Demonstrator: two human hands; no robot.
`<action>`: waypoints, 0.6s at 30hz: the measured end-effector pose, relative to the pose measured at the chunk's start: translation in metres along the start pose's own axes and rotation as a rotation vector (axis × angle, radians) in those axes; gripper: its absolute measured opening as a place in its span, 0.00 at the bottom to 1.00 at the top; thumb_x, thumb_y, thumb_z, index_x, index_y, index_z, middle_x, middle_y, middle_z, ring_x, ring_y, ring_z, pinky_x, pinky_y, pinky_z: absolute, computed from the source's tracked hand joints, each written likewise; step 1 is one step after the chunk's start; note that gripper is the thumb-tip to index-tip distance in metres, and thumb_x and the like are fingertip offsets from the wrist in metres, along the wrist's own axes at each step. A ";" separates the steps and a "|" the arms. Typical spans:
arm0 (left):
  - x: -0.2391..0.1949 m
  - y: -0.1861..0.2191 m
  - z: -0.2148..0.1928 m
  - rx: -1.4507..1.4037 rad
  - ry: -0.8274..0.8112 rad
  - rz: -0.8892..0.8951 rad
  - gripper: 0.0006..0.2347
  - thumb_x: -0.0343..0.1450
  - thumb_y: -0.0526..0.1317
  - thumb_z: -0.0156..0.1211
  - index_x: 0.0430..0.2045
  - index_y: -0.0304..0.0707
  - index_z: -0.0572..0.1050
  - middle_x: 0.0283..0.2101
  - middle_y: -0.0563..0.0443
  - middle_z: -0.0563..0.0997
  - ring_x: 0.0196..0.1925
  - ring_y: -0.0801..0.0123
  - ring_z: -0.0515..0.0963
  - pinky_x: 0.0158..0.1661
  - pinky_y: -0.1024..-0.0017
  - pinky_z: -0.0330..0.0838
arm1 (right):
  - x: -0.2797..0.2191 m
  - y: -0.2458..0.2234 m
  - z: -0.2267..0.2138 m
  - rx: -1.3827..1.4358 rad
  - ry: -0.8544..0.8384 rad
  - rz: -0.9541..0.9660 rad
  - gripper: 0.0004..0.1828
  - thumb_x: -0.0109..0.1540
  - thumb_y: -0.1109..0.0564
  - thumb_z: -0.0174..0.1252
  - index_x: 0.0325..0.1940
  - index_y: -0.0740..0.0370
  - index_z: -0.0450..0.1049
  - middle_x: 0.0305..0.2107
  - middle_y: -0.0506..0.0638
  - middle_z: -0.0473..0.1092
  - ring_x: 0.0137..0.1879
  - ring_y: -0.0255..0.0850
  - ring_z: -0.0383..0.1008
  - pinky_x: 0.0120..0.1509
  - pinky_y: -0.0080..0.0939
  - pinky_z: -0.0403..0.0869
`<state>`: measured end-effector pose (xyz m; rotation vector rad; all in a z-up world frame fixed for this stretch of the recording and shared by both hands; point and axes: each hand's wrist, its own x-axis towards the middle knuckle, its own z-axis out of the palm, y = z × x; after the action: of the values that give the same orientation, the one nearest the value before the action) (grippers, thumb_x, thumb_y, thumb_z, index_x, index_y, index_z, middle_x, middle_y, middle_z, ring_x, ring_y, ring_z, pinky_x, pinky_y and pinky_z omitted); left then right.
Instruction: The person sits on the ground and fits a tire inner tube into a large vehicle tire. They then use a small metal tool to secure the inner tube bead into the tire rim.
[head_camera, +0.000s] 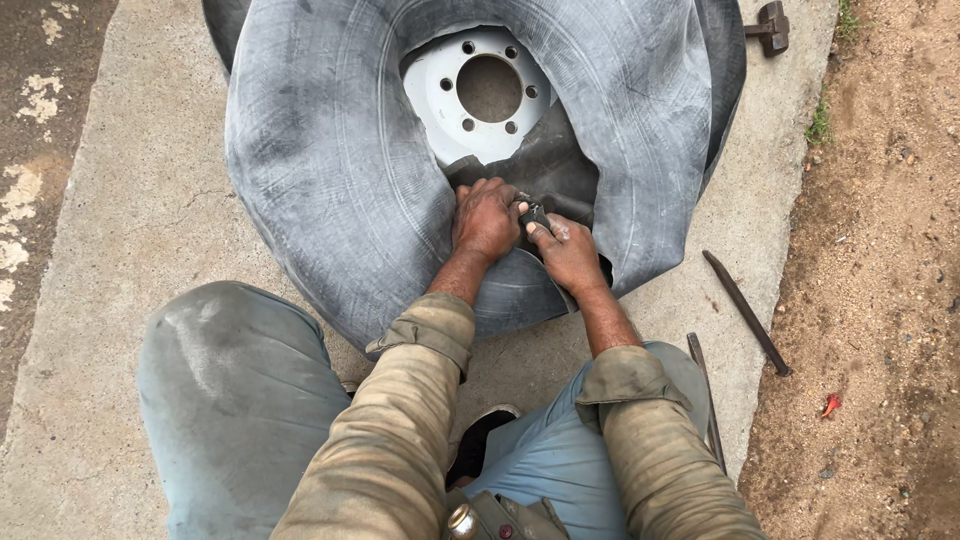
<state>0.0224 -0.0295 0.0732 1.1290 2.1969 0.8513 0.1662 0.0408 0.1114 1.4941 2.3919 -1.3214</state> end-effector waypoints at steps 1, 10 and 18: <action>-0.001 0.002 0.001 0.006 -0.022 -0.022 0.07 0.73 0.45 0.60 0.31 0.46 0.81 0.38 0.57 0.78 0.48 0.69 0.74 0.56 0.64 0.60 | -0.002 0.000 -0.003 -0.021 -0.013 0.018 0.15 0.66 0.46 0.57 0.40 0.59 0.79 0.30 0.50 0.76 0.38 0.41 0.77 0.44 0.48 0.75; 0.000 0.006 -0.006 -0.018 -0.038 -0.037 0.07 0.73 0.46 0.61 0.34 0.47 0.83 0.39 0.58 0.78 0.49 0.70 0.74 0.58 0.64 0.59 | 0.005 0.003 -0.024 -0.371 -0.089 -0.246 0.16 0.68 0.47 0.56 0.41 0.63 0.76 0.30 0.58 0.75 0.38 0.52 0.77 0.45 0.54 0.73; 0.006 -0.010 -0.002 -0.078 -0.043 0.028 0.08 0.73 0.45 0.61 0.38 0.44 0.82 0.40 0.56 0.79 0.50 0.67 0.74 0.57 0.62 0.59 | 0.006 -0.005 -0.007 -0.096 -0.039 -0.044 0.16 0.65 0.45 0.58 0.40 0.60 0.76 0.31 0.56 0.77 0.38 0.50 0.79 0.44 0.53 0.75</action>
<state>0.0127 -0.0297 0.0668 1.1322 2.0998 0.9078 0.1622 0.0495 0.1162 1.3863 2.4405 -1.2125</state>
